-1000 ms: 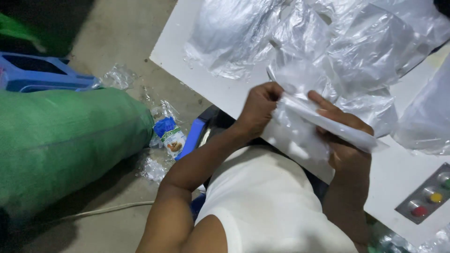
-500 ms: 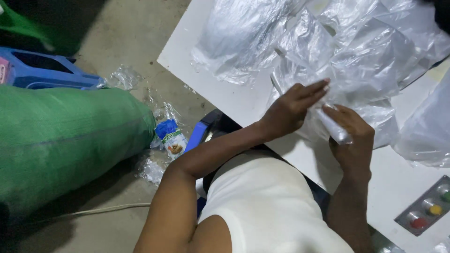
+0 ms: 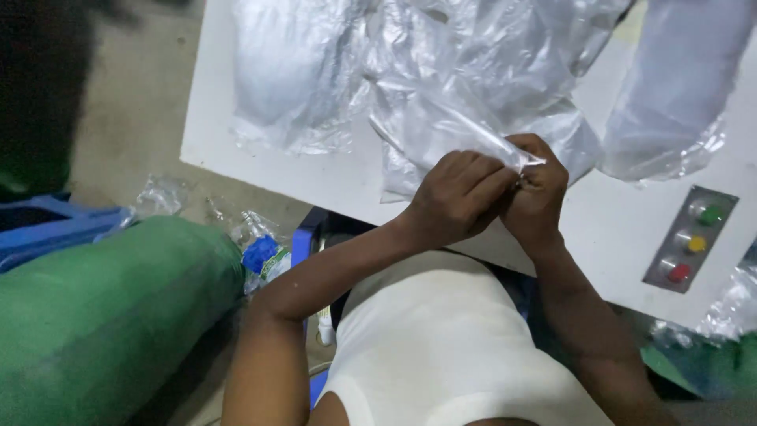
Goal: Sorting and folding plastic bags on a workstation table
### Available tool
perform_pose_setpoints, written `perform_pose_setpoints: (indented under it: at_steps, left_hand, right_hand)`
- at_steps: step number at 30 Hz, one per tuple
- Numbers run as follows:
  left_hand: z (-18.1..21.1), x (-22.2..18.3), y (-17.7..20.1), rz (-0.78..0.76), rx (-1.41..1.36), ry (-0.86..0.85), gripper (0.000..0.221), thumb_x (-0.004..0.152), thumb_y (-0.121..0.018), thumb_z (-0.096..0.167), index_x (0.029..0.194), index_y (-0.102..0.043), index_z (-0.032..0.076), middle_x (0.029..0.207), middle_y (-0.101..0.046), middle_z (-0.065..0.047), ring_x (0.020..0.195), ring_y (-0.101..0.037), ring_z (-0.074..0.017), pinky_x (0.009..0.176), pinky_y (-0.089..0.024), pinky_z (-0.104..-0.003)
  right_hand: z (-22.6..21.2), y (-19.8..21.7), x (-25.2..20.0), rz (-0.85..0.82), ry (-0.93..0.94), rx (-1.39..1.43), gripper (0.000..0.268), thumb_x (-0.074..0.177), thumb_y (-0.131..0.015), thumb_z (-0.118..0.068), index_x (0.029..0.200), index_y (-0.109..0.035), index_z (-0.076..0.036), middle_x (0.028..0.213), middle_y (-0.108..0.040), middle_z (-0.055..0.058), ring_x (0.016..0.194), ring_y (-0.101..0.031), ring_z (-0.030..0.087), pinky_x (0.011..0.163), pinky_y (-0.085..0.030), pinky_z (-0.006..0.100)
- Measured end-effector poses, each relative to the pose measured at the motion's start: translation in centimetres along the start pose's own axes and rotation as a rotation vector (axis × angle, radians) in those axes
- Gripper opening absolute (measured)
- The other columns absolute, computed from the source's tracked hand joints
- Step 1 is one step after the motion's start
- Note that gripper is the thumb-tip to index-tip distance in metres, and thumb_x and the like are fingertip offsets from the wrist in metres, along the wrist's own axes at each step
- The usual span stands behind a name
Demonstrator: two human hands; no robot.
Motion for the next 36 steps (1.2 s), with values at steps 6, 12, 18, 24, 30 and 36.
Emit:
perform_pose_setpoints:
  at_steps: [6, 12, 18, 24, 30, 36]
  left_hand:
    - [1.6, 0.0, -0.4, -0.026, 0.165, -0.111, 0.005, 0.098, -0.067, 0.004, 0.098, -0.072, 0.002, 0.085, -0.062, -0.013, 0.064, -0.060, -0.0272, 0.057, -0.049, -0.034]
    - [0.2, -0.9, -1.3, -0.109, 0.236, -0.053, 0.011, 0.103, -0.060, 0.006, 0.105, -0.071, 0.005, 0.084, -0.058, -0.009, 0.069, -0.061, -0.0261, 0.061, -0.050, -0.035]
    - [1.1, -4.1, -2.6, -0.165, 0.106, -0.083, 0.022, 0.106, -0.052, 0.010, 0.114, -0.071, 0.002, 0.097, -0.062, -0.018, 0.078, -0.062, -0.0344, 0.067, -0.048, -0.041]
    - [-1.5, -3.0, -0.9, -0.333, 0.122, 0.053, 0.042, 0.111, -0.050, 0.019, 0.149, -0.053, 0.001, 0.147, -0.055, -0.025, 0.138, -0.052, -0.0419, 0.115, -0.037, -0.046]
    - [-2.9, -4.6, 0.1, -0.571, 0.014, 0.201, 0.049, 0.112, -0.056, 0.015, 0.155, -0.040, -0.001, 0.164, -0.037, -0.021, 0.155, -0.036, -0.0393, 0.131, -0.032, -0.052]
    - [-1.8, -2.9, 1.6, -0.372, -0.021, 0.200, 0.026, 0.103, -0.067, 0.005, 0.128, -0.062, -0.002, 0.143, -0.056, -0.023, 0.130, -0.058, -0.0408, 0.105, -0.050, -0.050]
  right_hand:
    - [10.8, -1.9, -7.1, 0.101, -0.900, 1.027, 0.010, 0.096, -0.070, 0.000, 0.086, -0.071, 0.003, 0.072, -0.067, 0.016, 0.064, -0.072, 0.025, 0.069, -0.063, 0.038]
    - [1.2, 0.7, -1.0, 0.308, -1.079, 1.291, 0.018, 0.103, -0.064, -0.016, 0.091, -0.069, -0.003, 0.083, -0.075, 0.012, 0.082, -0.078, 0.020, 0.081, -0.066, 0.033]
    - [-0.5, -1.5, -0.3, 0.375, -1.126, 1.338, 0.033, 0.104, -0.058, -0.034, 0.107, -0.072, -0.005, 0.105, -0.077, 0.009, 0.107, -0.074, 0.023, 0.103, -0.058, 0.042]
    - [10.8, -1.7, -7.1, 0.259, -1.147, 1.338, 0.036, 0.102, -0.066, -0.027, 0.126, -0.065, 0.000, 0.095, -0.073, 0.007, 0.091, -0.073, 0.021, 0.079, -0.062, 0.033]
    - [18.0, 13.0, 2.3, 0.296, -0.419, -0.082, 0.025, 0.099, -0.056, 0.006, 0.117, -0.071, -0.003, 0.111, -0.073, 0.012, 0.100, -0.069, 0.023, 0.088, -0.059, 0.034]
    - [26.1, 16.3, 4.6, 0.083, -0.815, -0.673, 0.086, 0.085, -0.099, -0.034, 0.145, -0.045, -0.006, 0.142, -0.051, 0.024, 0.130, -0.047, 0.045, 0.103, -0.043, 0.053]
Point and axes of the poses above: each hand's wrist, its own x-axis towards the middle knuckle, its own y-axis out of the back of the hand, z = x × y, the point moved 4 cm from there along x, towards the middle knuckle
